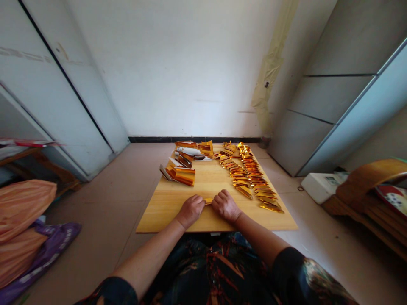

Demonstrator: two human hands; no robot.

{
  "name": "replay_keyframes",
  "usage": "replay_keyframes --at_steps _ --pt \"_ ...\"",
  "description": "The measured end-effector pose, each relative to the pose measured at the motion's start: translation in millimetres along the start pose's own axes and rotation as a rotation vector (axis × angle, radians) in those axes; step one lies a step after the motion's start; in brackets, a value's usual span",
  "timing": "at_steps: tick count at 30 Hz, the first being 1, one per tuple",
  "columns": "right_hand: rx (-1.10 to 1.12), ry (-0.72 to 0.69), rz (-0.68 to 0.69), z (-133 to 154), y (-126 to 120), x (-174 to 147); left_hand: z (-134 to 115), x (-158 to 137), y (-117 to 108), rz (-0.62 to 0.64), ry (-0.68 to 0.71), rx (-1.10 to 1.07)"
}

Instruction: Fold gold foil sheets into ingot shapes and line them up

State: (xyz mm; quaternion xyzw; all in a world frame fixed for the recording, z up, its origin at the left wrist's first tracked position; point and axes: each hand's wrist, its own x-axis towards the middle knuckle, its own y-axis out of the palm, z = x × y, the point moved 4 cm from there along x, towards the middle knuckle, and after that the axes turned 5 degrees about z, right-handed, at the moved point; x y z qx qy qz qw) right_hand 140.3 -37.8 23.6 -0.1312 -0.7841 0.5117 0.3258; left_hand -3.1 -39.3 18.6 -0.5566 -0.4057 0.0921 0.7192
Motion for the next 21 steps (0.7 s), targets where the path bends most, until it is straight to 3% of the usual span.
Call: replay_keyframes --at_steps 21 --pt "0.056 -0.051 0.397 -2.8 -7.5 -9.9 -4.2 2.6 9.9 0.227 0.09 0.088"
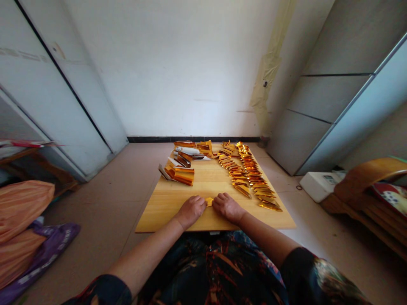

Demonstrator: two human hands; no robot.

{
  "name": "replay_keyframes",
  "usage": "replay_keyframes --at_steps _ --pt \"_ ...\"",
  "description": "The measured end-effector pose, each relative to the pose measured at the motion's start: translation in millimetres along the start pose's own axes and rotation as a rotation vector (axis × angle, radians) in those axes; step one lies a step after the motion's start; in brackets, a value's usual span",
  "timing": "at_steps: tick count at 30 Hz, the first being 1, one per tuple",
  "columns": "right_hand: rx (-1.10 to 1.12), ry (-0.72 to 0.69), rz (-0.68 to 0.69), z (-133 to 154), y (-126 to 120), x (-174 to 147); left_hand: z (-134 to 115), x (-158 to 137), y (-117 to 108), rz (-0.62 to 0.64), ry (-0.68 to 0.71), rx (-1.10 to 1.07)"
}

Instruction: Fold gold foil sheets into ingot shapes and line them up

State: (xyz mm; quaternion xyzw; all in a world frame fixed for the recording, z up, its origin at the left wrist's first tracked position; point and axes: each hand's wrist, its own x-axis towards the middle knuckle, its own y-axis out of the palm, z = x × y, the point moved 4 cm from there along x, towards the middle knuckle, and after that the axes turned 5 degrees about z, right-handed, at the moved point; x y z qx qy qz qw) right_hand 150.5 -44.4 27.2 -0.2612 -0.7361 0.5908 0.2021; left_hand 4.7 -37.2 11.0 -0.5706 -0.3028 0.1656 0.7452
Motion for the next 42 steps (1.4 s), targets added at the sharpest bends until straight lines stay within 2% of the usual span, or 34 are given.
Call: replay_keyframes --at_steps 4,8,12,17,21,26,30,42 --pt "0.023 0.037 0.007 1.3 1.3 -9.0 -3.0 -1.4 -4.1 0.083 -0.038 0.011" --pt "0.038 0.084 -0.035 0.7 1.0 -16.2 -7.5 -5.3 -18.8 0.169 -0.115 -0.047" --pt "0.041 0.12 -0.041 2.2 -3.3 -16.1 -11.3 -1.9 -29.9 0.186 -0.2 -0.08" --pt "0.098 0.2 -0.002 3.5 -5.1 -13.6 -11.8 10.2 -23.5 0.232 -0.251 -0.123" --pt "0.236 0.251 -0.032 -3.5 2.0 -14.8 -6.0 12.5 -17.6 0.247 -0.309 -0.272" --pt "0.561 0.385 -0.204 -27.2 12.9 -17.6 -0.9 11.9 -16.8 0.271 -0.366 -0.373" --pt "0.677 0.357 -0.245 -35.8 13.3 -18.6 -1.7 14.4 -19.9 0.275 -0.364 -0.392" --pt "0.534 0.354 -0.211 -31.5 13.6 -7.3 -7.3 14.4 -18.5 0.227 -0.355 -0.345"
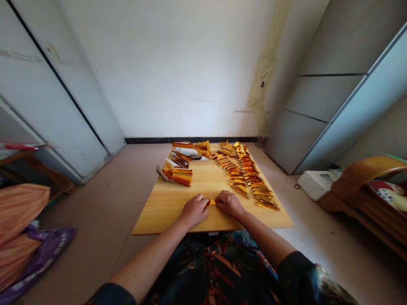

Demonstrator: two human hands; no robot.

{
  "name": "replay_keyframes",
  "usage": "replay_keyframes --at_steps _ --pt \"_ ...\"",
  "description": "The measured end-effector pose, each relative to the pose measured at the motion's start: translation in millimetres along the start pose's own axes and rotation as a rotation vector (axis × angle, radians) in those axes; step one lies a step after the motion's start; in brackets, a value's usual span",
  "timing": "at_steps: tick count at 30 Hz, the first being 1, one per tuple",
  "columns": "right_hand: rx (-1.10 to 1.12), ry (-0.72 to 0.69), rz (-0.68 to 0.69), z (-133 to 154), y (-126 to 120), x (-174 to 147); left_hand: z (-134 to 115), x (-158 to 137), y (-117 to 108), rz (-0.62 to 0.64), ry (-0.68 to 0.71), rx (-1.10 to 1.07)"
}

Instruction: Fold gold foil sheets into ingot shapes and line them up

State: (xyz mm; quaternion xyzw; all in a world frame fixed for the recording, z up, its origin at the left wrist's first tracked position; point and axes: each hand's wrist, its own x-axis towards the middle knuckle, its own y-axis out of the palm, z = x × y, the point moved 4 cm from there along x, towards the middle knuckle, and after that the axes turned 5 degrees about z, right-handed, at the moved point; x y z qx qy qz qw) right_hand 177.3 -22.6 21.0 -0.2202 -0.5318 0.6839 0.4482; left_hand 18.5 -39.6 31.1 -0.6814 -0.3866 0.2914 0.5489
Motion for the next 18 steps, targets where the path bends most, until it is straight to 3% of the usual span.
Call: replay_keyframes --at_steps 6,11,18 --pt "-0.027 -0.046 0.01 0.7 -3.2 -1.5 -0.3 3.4 8.1 -0.061 -0.07 0.064" --pt "-0.039 -0.06 0.0 1.0 -4.0 -1.4 0.5 3.4 14.3 -0.138 -0.025 0.125" --pt "0.071 0.101 -0.043 -2.0 -1.7 5.2 1.2 1.7 12.7 -0.162 -0.02 0.113"
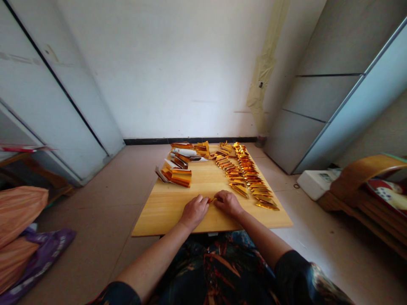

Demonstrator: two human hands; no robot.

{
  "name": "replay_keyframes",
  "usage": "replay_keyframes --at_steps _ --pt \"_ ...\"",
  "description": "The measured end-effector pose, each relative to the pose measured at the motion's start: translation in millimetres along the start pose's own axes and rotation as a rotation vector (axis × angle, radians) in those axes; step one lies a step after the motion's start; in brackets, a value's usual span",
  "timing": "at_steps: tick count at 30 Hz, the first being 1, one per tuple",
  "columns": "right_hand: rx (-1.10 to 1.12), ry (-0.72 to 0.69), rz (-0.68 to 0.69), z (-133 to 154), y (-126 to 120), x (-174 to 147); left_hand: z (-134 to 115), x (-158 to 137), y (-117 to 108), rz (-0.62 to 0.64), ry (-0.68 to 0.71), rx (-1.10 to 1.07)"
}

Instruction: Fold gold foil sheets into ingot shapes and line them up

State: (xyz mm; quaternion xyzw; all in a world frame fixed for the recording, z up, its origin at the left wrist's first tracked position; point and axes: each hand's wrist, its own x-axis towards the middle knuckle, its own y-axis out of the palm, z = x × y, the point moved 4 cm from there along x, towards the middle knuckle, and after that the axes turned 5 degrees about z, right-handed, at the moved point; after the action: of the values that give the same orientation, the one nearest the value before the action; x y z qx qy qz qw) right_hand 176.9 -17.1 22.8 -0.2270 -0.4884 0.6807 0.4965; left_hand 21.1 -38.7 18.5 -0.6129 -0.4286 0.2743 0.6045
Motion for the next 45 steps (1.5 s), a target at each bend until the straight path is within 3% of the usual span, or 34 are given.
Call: replay_keyframes --at_steps 12,29,37,45 --pt "0.311 0.068 -0.018 -4.2 3.9 3.4 -3.9 2.1 -3.2 0.08 -0.015 -0.023" --pt "0.343 0.012 0.025 -3.2 4.4 2.9 -4.0 0.2 -7.9 0.068 -0.026 -0.083" --pt "0.492 -0.028 0.017 -1.1 8.9 3.1 -4.1 -0.4 -7.7 0.076 -0.044 -0.107" --pt "0.422 -0.075 0.013 1.3 8.6 2.5 -4.3 -0.4 -7.1 0.075 -0.038 -0.076"
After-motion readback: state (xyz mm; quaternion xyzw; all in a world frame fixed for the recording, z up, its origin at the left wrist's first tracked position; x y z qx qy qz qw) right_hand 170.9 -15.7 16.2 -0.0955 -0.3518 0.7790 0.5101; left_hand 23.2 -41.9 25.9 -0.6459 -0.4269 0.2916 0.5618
